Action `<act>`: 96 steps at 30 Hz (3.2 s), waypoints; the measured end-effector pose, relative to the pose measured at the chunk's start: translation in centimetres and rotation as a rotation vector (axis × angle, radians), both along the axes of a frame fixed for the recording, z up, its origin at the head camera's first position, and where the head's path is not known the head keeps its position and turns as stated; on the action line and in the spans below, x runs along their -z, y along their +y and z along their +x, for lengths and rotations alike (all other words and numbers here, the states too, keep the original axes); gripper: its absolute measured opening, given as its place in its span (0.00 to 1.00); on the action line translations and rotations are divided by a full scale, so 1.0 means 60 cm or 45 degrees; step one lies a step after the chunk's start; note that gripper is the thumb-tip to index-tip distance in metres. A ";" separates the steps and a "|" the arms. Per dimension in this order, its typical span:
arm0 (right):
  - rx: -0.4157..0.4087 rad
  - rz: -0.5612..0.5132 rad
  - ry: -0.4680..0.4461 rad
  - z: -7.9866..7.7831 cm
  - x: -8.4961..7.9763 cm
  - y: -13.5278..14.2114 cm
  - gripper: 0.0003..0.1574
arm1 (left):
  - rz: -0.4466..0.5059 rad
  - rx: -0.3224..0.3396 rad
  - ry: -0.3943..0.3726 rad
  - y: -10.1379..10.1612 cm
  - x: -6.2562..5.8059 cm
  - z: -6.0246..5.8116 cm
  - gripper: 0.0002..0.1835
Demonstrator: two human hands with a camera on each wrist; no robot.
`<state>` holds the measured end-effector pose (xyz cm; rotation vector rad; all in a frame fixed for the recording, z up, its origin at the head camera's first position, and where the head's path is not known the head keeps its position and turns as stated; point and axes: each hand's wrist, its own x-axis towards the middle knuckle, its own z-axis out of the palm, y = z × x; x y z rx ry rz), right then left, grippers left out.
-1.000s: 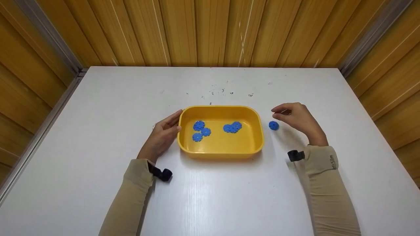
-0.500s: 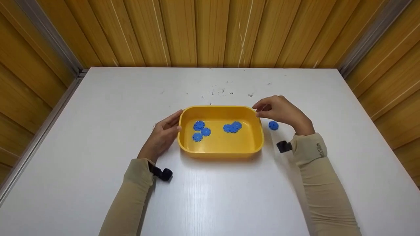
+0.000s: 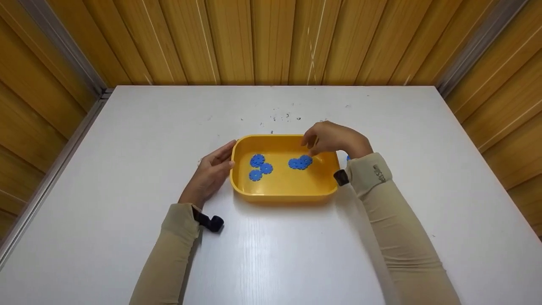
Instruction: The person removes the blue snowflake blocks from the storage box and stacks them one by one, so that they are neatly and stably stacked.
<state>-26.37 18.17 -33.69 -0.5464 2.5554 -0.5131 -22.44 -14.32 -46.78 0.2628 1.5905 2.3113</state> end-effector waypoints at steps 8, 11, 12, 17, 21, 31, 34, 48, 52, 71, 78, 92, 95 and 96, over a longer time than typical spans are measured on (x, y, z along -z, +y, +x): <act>-0.014 0.152 -0.109 -0.011 0.018 -0.041 0.24 | -0.045 0.008 0.022 -0.001 -0.002 0.002 0.35; 0.049 0.172 -0.168 -0.013 0.026 -0.047 0.24 | -0.049 0.011 0.024 0.000 -0.003 0.001 0.36; 0.065 0.172 -0.183 -0.013 0.028 -0.048 0.24 | -0.046 0.009 0.020 0.000 -0.004 0.001 0.36; 0.076 0.185 -0.206 -0.011 0.039 -0.057 0.23 | -0.033 -0.001 0.010 0.000 -0.004 0.002 0.35; 0.063 0.210 -0.182 -0.008 0.047 -0.063 0.21 | -0.033 -0.003 0.009 -0.001 -0.003 0.003 0.36; 0.065 0.257 -0.018 0.007 0.063 -0.077 0.15 | -0.048 0.009 0.007 -0.002 -0.002 0.002 0.36; 0.074 0.264 0.022 0.013 0.065 -0.080 0.13 | -0.036 0.012 0.005 -0.002 -0.002 0.001 0.36; 0.096 0.157 -0.007 0.012 0.068 -0.075 0.13 | -0.015 0.013 0.001 -0.003 0.000 -0.001 0.36; 0.058 0.163 0.027 0.010 0.069 -0.075 0.12 | -0.022 0.016 0.015 -0.004 0.000 -0.001 0.36; -0.079 0.137 0.010 0.001 0.050 -0.063 0.13 | -0.006 -0.009 -0.032 0.000 -0.002 0.000 0.36; -0.070 0.092 0.012 0.004 0.031 -0.055 0.13 | -0.009 0.005 -0.011 -0.002 -0.001 -0.001 0.36; -0.030 0.038 0.075 0.011 -0.010 -0.029 0.09 | -0.011 0.004 -0.004 -0.004 -0.002 0.004 0.36; -0.018 0.028 0.095 0.012 -0.013 -0.018 0.08 | 0.006 0.009 -0.012 -0.004 -0.002 0.005 0.37; -0.010 0.020 0.099 0.012 -0.013 -0.014 0.09 | 0.004 0.006 -0.016 -0.003 -0.002 0.005 0.37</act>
